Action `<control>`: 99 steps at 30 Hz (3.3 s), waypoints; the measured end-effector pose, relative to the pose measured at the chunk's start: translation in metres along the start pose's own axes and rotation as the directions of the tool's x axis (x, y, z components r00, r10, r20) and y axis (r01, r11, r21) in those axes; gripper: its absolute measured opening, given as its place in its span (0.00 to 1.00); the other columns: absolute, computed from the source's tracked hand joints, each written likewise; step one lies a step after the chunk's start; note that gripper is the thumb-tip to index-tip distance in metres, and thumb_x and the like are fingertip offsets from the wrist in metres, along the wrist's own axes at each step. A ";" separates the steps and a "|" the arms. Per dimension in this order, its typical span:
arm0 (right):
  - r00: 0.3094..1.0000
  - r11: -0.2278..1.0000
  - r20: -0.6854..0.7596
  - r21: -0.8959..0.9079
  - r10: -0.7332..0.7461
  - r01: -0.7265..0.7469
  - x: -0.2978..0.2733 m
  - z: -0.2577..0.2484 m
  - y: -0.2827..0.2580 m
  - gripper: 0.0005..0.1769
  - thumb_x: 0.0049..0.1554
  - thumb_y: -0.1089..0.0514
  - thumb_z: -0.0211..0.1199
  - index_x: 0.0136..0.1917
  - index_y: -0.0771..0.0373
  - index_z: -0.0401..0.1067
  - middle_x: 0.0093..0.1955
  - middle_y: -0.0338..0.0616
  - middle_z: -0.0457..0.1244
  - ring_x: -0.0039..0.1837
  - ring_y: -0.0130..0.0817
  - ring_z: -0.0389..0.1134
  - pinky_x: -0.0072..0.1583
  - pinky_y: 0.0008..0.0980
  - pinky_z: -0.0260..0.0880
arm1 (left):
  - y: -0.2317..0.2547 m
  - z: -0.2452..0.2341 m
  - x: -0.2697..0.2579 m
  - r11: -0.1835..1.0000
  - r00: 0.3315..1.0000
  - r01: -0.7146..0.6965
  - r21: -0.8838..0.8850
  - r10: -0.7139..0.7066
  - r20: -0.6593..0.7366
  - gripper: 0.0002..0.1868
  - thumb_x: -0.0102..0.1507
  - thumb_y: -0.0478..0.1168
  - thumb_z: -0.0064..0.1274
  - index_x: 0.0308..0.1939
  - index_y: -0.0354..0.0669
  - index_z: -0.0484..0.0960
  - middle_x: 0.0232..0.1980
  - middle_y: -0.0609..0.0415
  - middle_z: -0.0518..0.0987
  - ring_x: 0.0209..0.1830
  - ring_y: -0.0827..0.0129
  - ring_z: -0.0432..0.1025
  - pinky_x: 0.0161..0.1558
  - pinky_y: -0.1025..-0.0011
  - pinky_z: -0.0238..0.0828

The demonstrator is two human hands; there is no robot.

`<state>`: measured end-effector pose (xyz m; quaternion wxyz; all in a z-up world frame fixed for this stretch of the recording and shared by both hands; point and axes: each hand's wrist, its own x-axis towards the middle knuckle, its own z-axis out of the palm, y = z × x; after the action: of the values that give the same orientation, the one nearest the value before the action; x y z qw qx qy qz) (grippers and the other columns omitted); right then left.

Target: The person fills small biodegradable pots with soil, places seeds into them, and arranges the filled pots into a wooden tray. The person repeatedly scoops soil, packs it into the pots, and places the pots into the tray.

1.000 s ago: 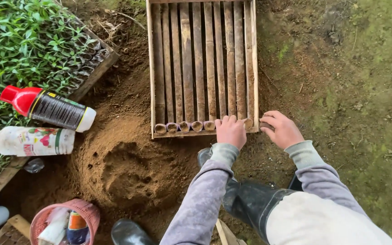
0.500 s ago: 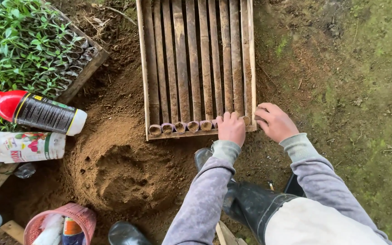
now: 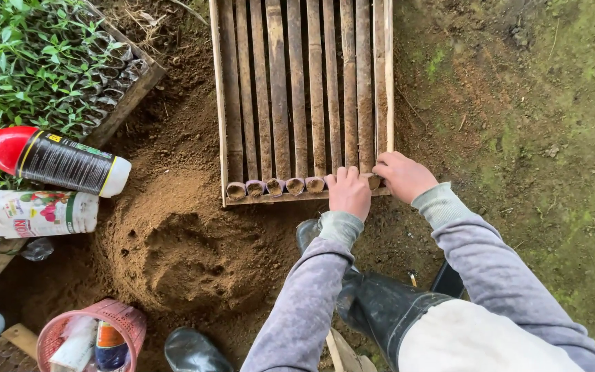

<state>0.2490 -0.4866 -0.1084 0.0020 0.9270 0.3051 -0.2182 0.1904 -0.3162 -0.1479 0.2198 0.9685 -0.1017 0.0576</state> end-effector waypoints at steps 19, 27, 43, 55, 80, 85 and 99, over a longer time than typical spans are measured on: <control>0.904 0.984 0.416 0.096 0.098 -0.151 -0.010 -0.082 -0.034 0.33 0.59 0.52 0.64 0.76 0.56 0.63 0.78 0.40 0.59 0.79 0.36 0.57 0.75 0.40 0.63 | -0.007 0.004 -0.002 0.999 0.988 0.052 -0.015 -0.049 0.144 0.08 0.61 0.41 0.44 0.29 0.46 0.77 0.39 0.54 0.64 0.42 0.60 0.57 0.45 0.61 0.49; 0.915 0.985 0.402 0.147 0.024 -0.090 -0.011 -0.083 -0.034 0.37 0.59 0.53 0.63 0.79 0.57 0.56 0.79 0.43 0.56 0.80 0.40 0.55 0.77 0.45 0.57 | -0.010 0.024 -0.007 1.000 1.000 0.000 -0.030 0.000 0.013 0.07 0.57 0.43 0.48 0.26 0.47 0.77 0.37 0.53 0.65 0.41 0.59 0.58 0.43 0.59 0.50; 0.995 0.944 0.094 0.326 0.020 -0.050 -0.035 -0.064 -0.016 0.48 0.54 0.58 0.67 0.81 0.62 0.50 0.78 0.54 0.54 0.79 0.50 0.55 0.76 0.48 0.59 | -0.006 -0.047 0.006 0.991 0.902 -0.076 -0.112 0.116 0.417 0.34 0.65 0.50 0.56 0.73 0.47 0.67 0.71 0.49 0.68 0.76 0.57 0.53 0.74 0.47 0.33; 0.995 0.977 -0.019 0.196 0.093 -0.088 -0.037 0.001 -0.007 0.47 0.52 0.38 0.69 0.79 0.50 0.56 0.72 0.38 0.60 0.80 0.45 0.52 0.77 0.58 0.54 | -0.018 -0.098 -0.016 0.992 0.893 0.005 -0.126 0.052 0.447 0.41 0.64 0.48 0.58 0.78 0.48 0.57 0.79 0.44 0.58 0.81 0.53 0.48 0.75 0.38 0.21; 0.871 0.869 -0.048 -0.115 -0.489 0.481 -0.043 -0.415 -0.257 0.43 0.52 0.28 0.59 0.72 0.55 0.66 0.70 0.52 0.63 0.69 0.49 0.66 0.70 0.49 0.64 | -0.154 -0.268 -0.240 0.752 0.704 0.607 0.256 -0.659 0.265 0.50 0.64 0.62 0.53 0.81 0.49 0.45 0.83 0.37 0.29 0.82 0.39 0.28 0.70 0.31 0.40; 0.795 0.787 -0.044 -0.187 -0.605 0.589 0.021 -0.387 -0.360 0.35 0.58 0.28 0.57 0.65 0.56 0.71 0.62 0.50 0.67 0.65 0.52 0.69 0.65 0.50 0.71 | -0.161 -0.281 -0.256 0.701 0.699 0.713 0.033 -0.713 0.056 0.49 0.60 0.57 0.60 0.78 0.45 0.54 0.80 0.36 0.46 0.82 0.44 0.42 0.70 0.36 0.53; 0.882 0.870 0.420 0.330 0.213 -0.367 0.054 -0.026 -0.481 0.60 0.56 0.25 0.58 0.86 0.47 0.29 0.86 0.54 0.30 0.84 0.64 0.37 0.74 0.60 0.59 | -0.216 -0.334 -0.284 0.401 0.443 0.896 -0.192 -0.847 0.295 0.23 0.62 0.69 0.47 0.45 0.61 0.82 0.40 0.65 0.81 0.50 0.62 0.79 0.52 0.57 0.78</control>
<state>0.0257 -0.0607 -0.0446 -0.0966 0.8850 0.1025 -0.4438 -0.0606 0.0695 0.0181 0.3630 0.8292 0.3953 -0.1561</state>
